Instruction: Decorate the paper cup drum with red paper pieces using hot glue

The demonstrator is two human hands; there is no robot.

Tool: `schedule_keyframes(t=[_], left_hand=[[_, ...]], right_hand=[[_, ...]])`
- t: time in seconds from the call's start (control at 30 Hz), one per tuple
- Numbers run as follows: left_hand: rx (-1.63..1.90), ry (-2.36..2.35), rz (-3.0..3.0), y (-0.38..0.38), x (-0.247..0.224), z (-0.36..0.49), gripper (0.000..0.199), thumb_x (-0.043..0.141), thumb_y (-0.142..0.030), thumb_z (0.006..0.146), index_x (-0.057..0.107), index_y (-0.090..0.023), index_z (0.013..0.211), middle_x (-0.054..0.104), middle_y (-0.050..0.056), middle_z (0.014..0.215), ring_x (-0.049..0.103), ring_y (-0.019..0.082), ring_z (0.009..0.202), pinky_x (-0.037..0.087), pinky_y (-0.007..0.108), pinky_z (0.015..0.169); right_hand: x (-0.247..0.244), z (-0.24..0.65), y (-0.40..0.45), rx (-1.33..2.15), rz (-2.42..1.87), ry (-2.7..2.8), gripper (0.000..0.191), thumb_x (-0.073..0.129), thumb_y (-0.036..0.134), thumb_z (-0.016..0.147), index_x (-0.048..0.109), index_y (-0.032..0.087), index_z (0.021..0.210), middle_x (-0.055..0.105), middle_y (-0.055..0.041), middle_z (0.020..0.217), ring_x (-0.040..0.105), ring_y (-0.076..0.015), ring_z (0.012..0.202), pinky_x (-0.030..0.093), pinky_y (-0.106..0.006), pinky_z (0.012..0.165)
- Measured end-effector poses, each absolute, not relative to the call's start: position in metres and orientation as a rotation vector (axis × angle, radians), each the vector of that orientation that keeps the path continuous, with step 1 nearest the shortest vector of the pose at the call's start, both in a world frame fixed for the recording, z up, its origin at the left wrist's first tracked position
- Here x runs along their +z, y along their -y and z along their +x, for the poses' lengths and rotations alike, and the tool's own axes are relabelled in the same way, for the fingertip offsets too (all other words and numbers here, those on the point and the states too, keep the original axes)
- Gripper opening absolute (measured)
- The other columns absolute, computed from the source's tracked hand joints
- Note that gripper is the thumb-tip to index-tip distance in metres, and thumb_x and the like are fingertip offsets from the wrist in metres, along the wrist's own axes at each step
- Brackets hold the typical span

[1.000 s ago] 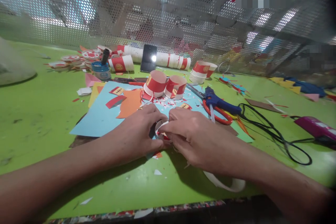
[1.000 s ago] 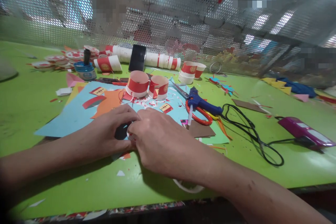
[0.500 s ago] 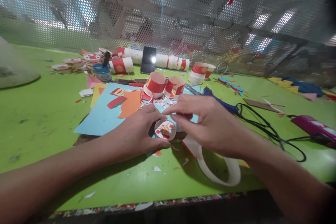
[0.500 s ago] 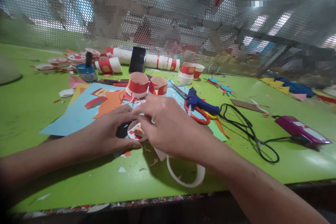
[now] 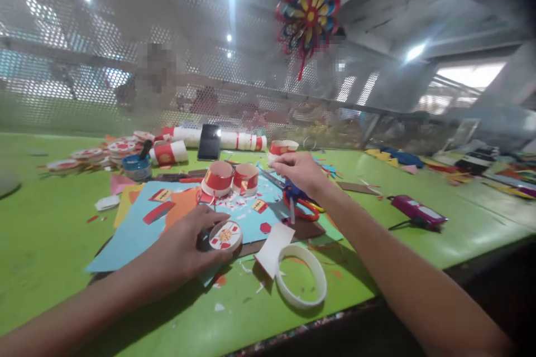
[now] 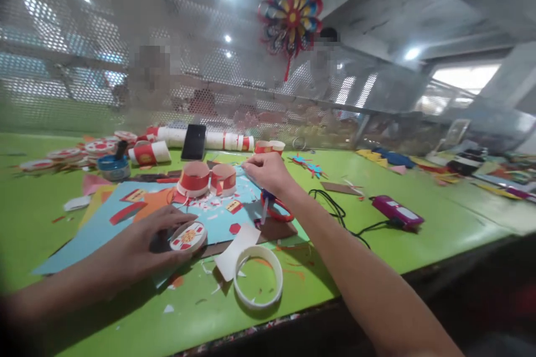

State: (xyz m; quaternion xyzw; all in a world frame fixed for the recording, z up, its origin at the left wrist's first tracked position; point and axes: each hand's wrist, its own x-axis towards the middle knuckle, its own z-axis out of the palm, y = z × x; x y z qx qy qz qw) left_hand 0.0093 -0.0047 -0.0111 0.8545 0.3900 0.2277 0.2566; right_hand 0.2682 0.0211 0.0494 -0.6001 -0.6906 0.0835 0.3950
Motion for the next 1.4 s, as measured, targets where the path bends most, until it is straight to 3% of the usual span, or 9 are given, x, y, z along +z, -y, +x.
schedule_keyframes(t=[0.07,0.23,0.5,0.83,1.0,1.17,1.27,1.4], left_hand=[[0.684,-1.089,2.346,0.004,-0.013,0.009,0.047,0.062,-0.045,0.075,0.065,-0.02,0.114,0.063,0.008,0.105,0.06,0.026,0.095,0.049,0.036,0.081],[0.587,-1.079,2.441,0.001,-0.015,0.008,0.043,0.06,-0.044,0.077,0.067,-0.018,0.111,0.063,0.009,0.102,0.061,0.025,0.091,0.049,0.036,0.079],[0.55,-1.055,2.524,0.001,-0.014,0.007,0.042,0.06,-0.047,0.079,0.067,-0.017,0.108,0.062,0.01,0.103,0.06,0.025,0.093,0.048,0.034,0.079],[0.589,-1.068,2.449,0.003,-0.017,0.006,0.046,0.063,-0.047,0.078,0.064,-0.017,0.112,0.06,0.011,0.107,0.059,0.026,0.097,0.048,0.037,0.085],[0.604,-1.121,2.44,0.005,-0.018,0.006,0.052,0.067,-0.048,0.075,0.059,-0.017,0.116,0.059,0.011,0.113,0.058,0.026,0.101,0.049,0.038,0.086],[0.614,-1.134,2.393,0.009,-0.018,0.006,0.045,0.068,-0.042,0.074,0.059,-0.018,0.111,0.057,0.009,0.111,0.057,0.026,0.099,0.048,0.039,0.086],[0.608,-1.145,2.391,0.012,-0.016,0.008,0.037,0.068,-0.042,0.074,0.06,-0.019,0.103,0.056,0.008,0.105,0.056,0.026,0.095,0.047,0.038,0.082],[0.605,-1.15,2.415,0.012,-0.014,0.01,0.033,0.066,-0.042,0.078,0.06,-0.019,0.1,0.055,0.008,0.102,0.055,0.025,0.093,0.047,0.038,0.081]], right_hand=[[0.043,0.281,-0.029,0.146,-1.574,1.694,0.022,0.06,0.027,0.088,0.069,0.011,0.077,0.064,0.0004,0.065,0.06,-0.0138,0.062,0.047,-0.027,0.058],[0.032,0.309,-0.035,0.048,-1.686,1.606,0.028,0.057,0.037,0.094,0.062,0.014,0.109,0.065,-0.005,0.107,0.065,-0.0202,0.09,0.055,-0.038,0.077],[0.036,0.322,-0.035,0.048,-1.89,1.687,0.032,0.059,0.035,0.093,0.06,0.015,0.118,0.061,-0.0068,0.12,0.062,-0.0247,0.101,0.054,-0.042,0.084],[0.046,0.347,-0.014,0.324,-2.246,2.165,0.03,0.059,0.033,0.093,0.06,0.016,0.118,0.061,-0.0074,0.119,0.063,-0.0227,0.099,0.054,-0.041,0.082],[0.03,0.343,-0.02,0.261,-2.317,2.24,0.031,0.059,0.032,0.093,0.059,0.016,0.119,0.061,-0.0088,0.119,0.062,-0.022,0.1,0.054,-0.042,0.083],[0.024,0.342,-0.02,0.177,-2.264,2.182,0.03,0.059,0.033,0.093,0.059,0.016,0.118,0.061,-0.0087,0.119,0.062,-0.0218,0.1,0.053,-0.042,0.084],[0.029,0.348,-0.019,0.193,-2.173,2.106,0.023,0.061,0.032,0.091,0.063,0.014,0.106,0.064,-0.0067,0.107,0.063,-0.0204,0.093,0.053,-0.039,0.081],[0.042,0.361,-0.016,0.243,-2.016,1.904,0.016,0.066,0.021,0.075,0.067,0.015,0.09,0.068,-0.0057,0.086,0.063,-0.0223,0.081,0.049,-0.033,0.074]])
